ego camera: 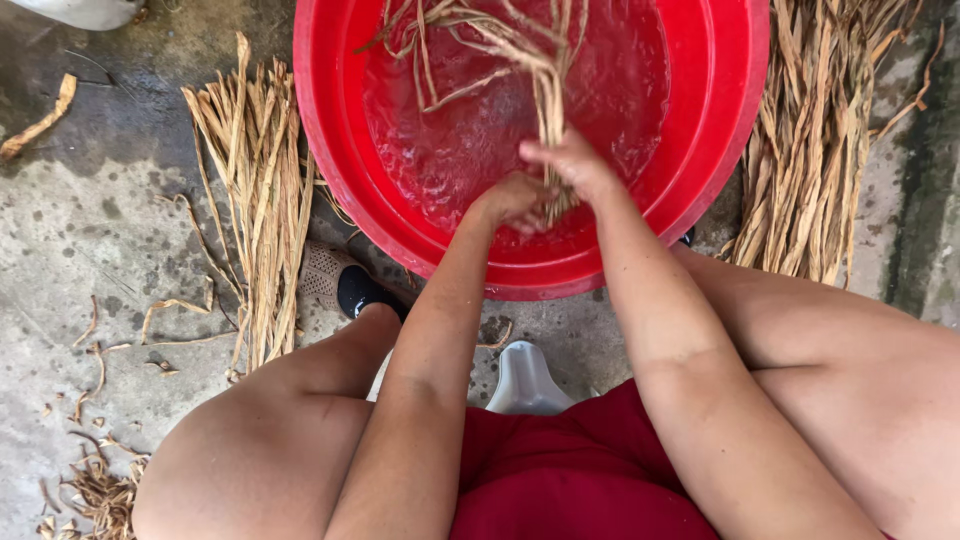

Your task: The person sits on a low stool and washes bundles of dried tobacco leaves in a large red basin of water. They dip each bundle, rub and swish the leaves in the water, then place the washed bundle on the concrete beside them.

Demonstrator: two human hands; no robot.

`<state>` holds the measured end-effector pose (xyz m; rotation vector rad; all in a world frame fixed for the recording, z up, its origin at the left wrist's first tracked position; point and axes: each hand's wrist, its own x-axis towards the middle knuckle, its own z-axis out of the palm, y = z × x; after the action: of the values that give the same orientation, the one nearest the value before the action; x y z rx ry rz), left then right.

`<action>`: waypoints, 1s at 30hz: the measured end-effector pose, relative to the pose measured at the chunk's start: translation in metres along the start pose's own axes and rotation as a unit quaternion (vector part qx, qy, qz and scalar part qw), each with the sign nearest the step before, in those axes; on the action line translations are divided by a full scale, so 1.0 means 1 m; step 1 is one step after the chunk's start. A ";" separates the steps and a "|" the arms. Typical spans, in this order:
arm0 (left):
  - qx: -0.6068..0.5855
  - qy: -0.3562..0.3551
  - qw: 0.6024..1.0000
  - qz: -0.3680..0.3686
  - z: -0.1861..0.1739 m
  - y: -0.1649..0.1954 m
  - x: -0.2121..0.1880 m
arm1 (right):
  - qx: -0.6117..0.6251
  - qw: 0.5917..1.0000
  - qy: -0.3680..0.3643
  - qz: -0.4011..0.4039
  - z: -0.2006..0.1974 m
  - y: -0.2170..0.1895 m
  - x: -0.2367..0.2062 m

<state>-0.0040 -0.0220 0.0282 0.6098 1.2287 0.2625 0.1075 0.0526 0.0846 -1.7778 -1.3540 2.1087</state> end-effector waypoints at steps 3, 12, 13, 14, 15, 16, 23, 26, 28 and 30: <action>0.044 -0.021 0.997 -0.060 -0.005 -0.007 0.006 | -0.116 0.993 -0.020 0.002 -0.002 0.003 0.009; -0.272 0.247 0.926 0.092 -0.049 -0.011 0.002 | -0.110 0.982 0.151 -0.010 -0.028 -0.005 0.032; -0.266 0.242 0.931 0.067 -0.049 -0.009 0.002 | -0.187 0.973 0.128 -0.039 -0.019 -0.004 0.030; -0.261 0.237 0.935 0.041 -0.047 -0.007 0.002 | -0.263 0.957 0.104 -0.066 -0.007 -0.001 0.026; -0.235 0.235 0.943 0.031 -0.044 -0.005 0.003 | -0.336 0.934 0.079 -0.092 0.007 0.002 0.023; -0.209 0.232 0.950 0.020 -0.040 -0.003 0.003 | -0.407 0.904 0.053 -0.116 0.020 0.006 0.017; -0.522 0.149 0.833 0.109 -0.035 0.014 -0.001 | -0.612 0.785 -0.098 0.013 0.045 -0.039 -0.101; -0.675 0.149 0.712 0.124 -0.052 0.028 -0.009 | -0.655 0.748 -0.098 0.026 0.016 -0.088 -0.168; -0.707 0.174 0.668 0.156 -0.071 0.042 -0.019 | -0.588 0.802 -0.066 0.082 -0.019 -0.114 -0.212; -0.737 0.164 0.632 0.175 -0.090 0.055 -0.035 | -0.616 0.783 -0.016 0.085 -0.055 -0.130 -0.251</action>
<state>-0.0919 0.0319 0.0689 -0.7212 0.8073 1.5769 0.1748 0.0233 0.3630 -2.1552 -3.0895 1.1960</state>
